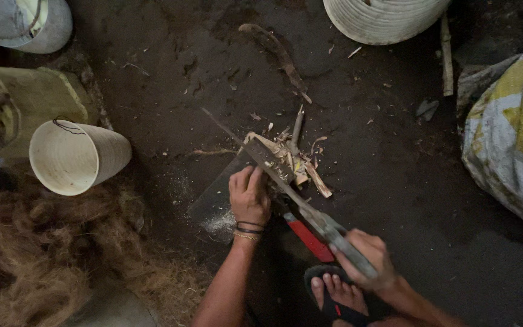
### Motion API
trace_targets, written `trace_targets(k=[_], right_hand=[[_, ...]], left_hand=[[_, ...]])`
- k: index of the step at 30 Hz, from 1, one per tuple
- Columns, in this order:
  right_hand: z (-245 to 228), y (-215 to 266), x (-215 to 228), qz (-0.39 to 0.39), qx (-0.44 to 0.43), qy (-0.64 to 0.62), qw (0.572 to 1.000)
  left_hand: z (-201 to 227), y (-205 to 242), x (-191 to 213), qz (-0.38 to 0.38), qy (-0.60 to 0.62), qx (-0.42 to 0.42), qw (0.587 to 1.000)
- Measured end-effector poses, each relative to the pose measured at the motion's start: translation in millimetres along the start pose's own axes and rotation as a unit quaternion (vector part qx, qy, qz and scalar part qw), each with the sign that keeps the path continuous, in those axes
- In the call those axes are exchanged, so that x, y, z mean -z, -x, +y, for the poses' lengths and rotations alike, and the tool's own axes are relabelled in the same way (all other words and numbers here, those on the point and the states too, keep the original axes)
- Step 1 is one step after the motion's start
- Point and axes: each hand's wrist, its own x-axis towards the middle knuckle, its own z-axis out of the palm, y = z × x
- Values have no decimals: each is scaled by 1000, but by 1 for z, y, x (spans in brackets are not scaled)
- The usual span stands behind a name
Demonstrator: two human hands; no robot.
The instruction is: The person carves a small piece of wood using a knife and then saws it with a hand saw. The person repeats the process of carving and sawing multiple times on the same piece of wood.
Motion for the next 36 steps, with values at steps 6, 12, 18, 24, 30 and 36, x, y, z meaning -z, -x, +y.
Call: trace_targets(k=[6,12,18,24,30,36], right_hand=[[2,-1,5,0,93,65,994],[-1,-32,-1,-17,175,136,975],[-1,-18,5,-12,172,157,972],[-5,1,8,40,61,40,997],[-5,-8,14,34,194,134,971],[-4,3,7,37,-21,-50,998]], left_hand=[[6,-6,9,0,45,9,999],[7,-18,13,3,61,-18,998],[5,-22,13,-8,51,-13,999],[-2,-15,8,-20,34,-21,999],[-11,-4,-5,-6,-2,-20,1000],[-11,-4,-4,-8,-6,-27,1000]])
